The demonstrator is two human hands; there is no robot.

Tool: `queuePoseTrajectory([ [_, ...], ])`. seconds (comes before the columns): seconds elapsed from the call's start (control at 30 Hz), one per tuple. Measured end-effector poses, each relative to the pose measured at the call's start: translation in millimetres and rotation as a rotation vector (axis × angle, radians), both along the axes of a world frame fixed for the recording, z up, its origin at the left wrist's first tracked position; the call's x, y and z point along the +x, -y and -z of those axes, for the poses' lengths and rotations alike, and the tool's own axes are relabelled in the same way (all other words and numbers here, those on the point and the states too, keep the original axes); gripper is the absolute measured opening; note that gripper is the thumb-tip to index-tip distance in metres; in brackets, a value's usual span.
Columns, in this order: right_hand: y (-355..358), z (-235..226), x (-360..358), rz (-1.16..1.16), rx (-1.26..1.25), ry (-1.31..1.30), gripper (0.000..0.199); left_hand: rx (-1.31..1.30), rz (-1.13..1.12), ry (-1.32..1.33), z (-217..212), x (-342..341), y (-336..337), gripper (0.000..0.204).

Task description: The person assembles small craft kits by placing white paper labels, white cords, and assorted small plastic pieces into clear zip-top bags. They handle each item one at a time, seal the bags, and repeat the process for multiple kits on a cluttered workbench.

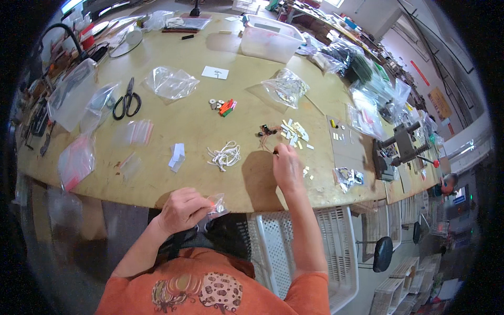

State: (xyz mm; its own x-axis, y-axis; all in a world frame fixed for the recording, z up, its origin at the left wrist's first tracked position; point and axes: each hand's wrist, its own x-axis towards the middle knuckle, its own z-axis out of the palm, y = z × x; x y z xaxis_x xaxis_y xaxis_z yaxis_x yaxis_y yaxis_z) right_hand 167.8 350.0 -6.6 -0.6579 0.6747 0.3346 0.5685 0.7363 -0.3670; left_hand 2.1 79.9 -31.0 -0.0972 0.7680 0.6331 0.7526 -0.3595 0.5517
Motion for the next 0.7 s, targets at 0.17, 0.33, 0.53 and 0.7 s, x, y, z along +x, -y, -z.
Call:
queuePoseTrajectory([
  [0.17,49,-28,18,-0.095,-0.040,-0.023,0.012,0.045,-0.014,0.038,2,2,-3,0.011],
  [0.33,44,-22,12,-0.107,0.079,0.086,0.013,0.075,-0.039,0.051,2,3,-1,0.013],
  [0.53,122,-73,16,-0.350,-0.033,-0.089,0.021,0.069,-0.083,0.063,4,-1,8,0.016],
  [0.7,139,-68,22,-0.546,0.258,0.030,0.032,0.059,-0.088,0.057,-3,1,14,0.018],
])
